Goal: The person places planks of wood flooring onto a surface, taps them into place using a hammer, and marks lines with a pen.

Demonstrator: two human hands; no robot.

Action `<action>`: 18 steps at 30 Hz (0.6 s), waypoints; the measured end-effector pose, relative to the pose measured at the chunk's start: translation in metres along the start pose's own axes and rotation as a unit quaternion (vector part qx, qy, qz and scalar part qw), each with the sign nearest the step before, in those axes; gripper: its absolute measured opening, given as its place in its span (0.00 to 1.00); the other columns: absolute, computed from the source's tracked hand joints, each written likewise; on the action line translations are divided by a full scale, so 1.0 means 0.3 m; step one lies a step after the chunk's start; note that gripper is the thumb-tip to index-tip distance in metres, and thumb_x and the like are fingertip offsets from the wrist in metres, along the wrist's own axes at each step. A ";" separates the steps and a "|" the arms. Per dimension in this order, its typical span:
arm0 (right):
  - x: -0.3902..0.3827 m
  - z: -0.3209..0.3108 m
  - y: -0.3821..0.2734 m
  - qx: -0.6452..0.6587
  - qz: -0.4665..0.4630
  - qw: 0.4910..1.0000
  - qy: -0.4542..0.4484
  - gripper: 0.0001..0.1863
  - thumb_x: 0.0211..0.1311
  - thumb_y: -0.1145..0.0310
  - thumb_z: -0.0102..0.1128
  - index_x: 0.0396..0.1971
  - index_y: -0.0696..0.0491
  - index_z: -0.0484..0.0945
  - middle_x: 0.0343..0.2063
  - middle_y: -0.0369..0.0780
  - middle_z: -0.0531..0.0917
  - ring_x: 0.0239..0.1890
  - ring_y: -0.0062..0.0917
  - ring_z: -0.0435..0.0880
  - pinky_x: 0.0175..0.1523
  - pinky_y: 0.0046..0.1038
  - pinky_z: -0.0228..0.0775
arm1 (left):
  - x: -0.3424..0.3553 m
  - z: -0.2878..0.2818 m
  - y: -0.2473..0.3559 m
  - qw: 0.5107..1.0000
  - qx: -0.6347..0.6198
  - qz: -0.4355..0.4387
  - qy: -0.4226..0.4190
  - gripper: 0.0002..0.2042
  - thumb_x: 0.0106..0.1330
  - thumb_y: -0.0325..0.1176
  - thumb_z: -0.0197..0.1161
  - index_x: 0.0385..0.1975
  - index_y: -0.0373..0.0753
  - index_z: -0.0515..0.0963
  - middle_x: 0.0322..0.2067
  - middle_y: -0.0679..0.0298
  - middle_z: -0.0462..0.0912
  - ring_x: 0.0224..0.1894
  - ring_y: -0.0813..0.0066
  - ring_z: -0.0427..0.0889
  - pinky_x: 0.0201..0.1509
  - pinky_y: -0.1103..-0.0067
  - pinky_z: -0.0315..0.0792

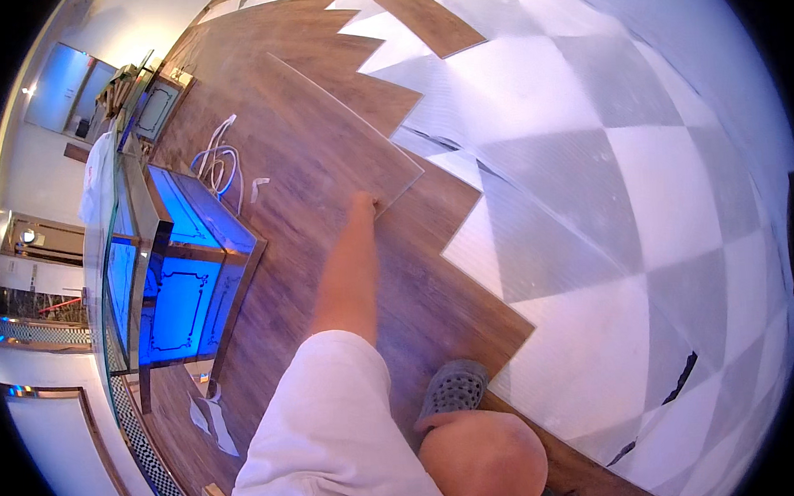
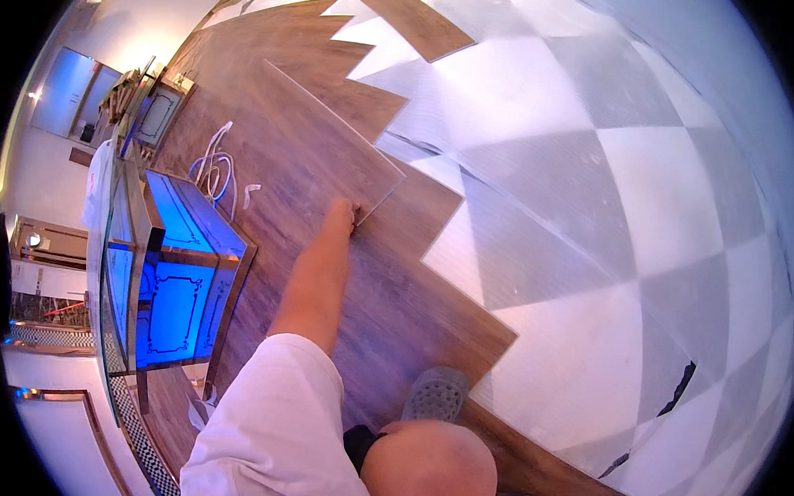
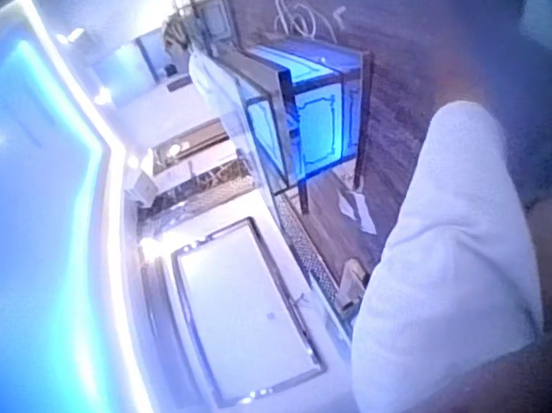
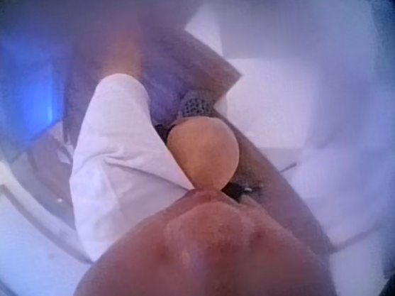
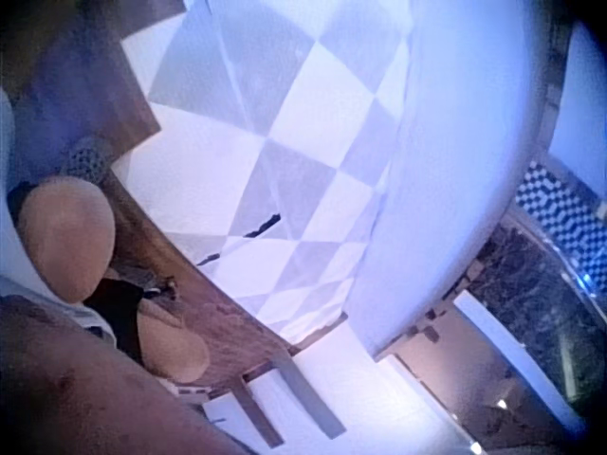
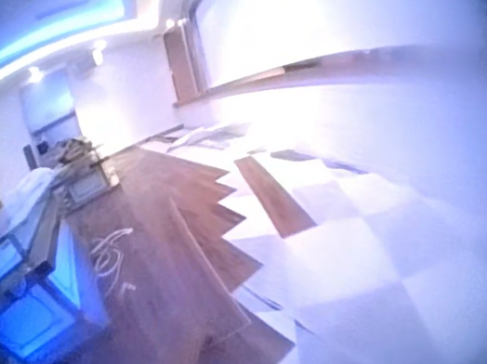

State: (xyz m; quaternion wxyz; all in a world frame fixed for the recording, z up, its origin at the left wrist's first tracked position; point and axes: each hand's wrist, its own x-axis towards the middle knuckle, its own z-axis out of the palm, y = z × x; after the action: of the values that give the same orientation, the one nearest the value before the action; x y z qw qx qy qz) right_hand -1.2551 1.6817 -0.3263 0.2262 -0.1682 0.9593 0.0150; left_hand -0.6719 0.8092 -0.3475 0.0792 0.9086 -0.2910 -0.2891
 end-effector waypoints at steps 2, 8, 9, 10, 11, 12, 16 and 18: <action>0.047 -0.077 0.061 -0.037 -0.011 0.999 -0.025 0.18 0.62 0.62 0.64 0.47 0.58 0.78 0.37 0.51 0.85 0.41 0.47 0.84 0.52 0.45 0.73 | -0.006 -0.013 0.007 0.994 -0.093 -0.058 -0.025 0.27 0.57 0.52 0.75 0.51 0.43 0.79 0.50 0.54 0.79 0.48 0.54 0.76 0.44 0.60 0.73; 0.402 -0.577 0.389 -0.191 -0.187 0.963 -0.029 0.16 0.61 0.63 0.64 0.44 0.58 0.78 0.35 0.50 0.85 0.40 0.47 0.84 0.52 0.45 0.74 | 0.016 0.031 0.088 0.972 -0.162 0.007 -0.168 0.29 0.55 0.49 0.79 0.53 0.46 0.76 0.51 0.58 0.77 0.46 0.59 0.74 0.36 0.63 0.74; 0.463 -0.652 0.355 -0.211 -0.233 0.949 -0.003 0.16 0.61 0.63 0.64 0.44 0.57 0.79 0.35 0.50 0.85 0.40 0.47 0.84 0.52 0.45 0.74 | 0.008 0.055 0.106 0.963 -0.187 0.011 -0.192 0.30 0.55 0.50 0.78 0.55 0.46 0.75 0.52 0.58 0.76 0.47 0.59 0.74 0.36 0.63 0.75; 0.385 -0.477 -0.029 -0.164 -0.254 0.951 -0.070 0.12 0.60 0.63 0.65 0.36 0.55 0.77 0.31 0.47 0.84 0.39 0.47 0.84 0.48 0.47 0.74 | 0.080 -0.106 -0.023 0.979 -0.148 -0.006 -0.139 0.30 0.56 0.50 0.77 0.56 0.47 0.75 0.53 0.58 0.76 0.48 0.59 0.74 0.37 0.63 0.76; 0.356 -0.569 -0.243 -0.166 -0.315 0.934 -0.036 0.12 0.60 0.63 0.65 0.37 0.55 0.78 0.30 0.47 0.84 0.38 0.46 0.84 0.45 0.47 0.74 | 0.050 -0.094 -0.018 0.969 -0.206 -0.035 -0.129 0.29 0.58 0.51 0.76 0.56 0.47 0.74 0.52 0.57 0.76 0.47 0.59 0.75 0.36 0.63 0.77; 0.289 -0.690 -0.521 -0.175 -0.265 0.942 -0.111 0.17 0.62 0.63 0.65 0.44 0.58 0.78 0.35 0.50 0.83 0.40 0.47 0.82 0.48 0.45 0.72 | 0.021 -0.093 -0.018 0.956 -0.262 -0.066 -0.113 0.29 0.59 0.51 0.75 0.57 0.47 0.74 0.51 0.57 0.77 0.46 0.59 0.76 0.36 0.62 0.78; 0.239 -0.870 -0.993 -0.108 -0.333 0.936 -0.041 0.13 0.62 0.66 0.64 0.42 0.58 0.78 0.33 0.49 0.83 0.37 0.45 0.83 0.44 0.43 0.75 | -0.011 -0.046 0.093 0.890 -0.406 -0.070 -0.194 0.18 0.64 0.47 0.70 0.49 0.46 0.79 0.37 0.55 0.81 0.31 0.59 0.80 0.34 0.63 0.79; 0.223 -0.865 -1.128 -0.103 -0.368 0.923 -0.043 0.13 0.63 0.66 0.63 0.42 0.57 0.79 0.34 0.48 0.83 0.37 0.44 0.84 0.45 0.41 0.75 | 0.072 -0.057 0.106 0.849 -0.442 -0.076 -0.278 0.19 0.64 0.46 0.71 0.49 0.44 0.79 0.37 0.55 0.81 0.31 0.61 0.80 0.31 0.67 0.79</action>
State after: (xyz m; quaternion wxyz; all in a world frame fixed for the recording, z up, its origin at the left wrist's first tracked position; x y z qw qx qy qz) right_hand -1.3112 1.3141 -0.1069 0.2379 -0.5307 0.8126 0.0368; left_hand -0.6633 0.7703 -0.3338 0.3657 0.6784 -0.0725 -0.6331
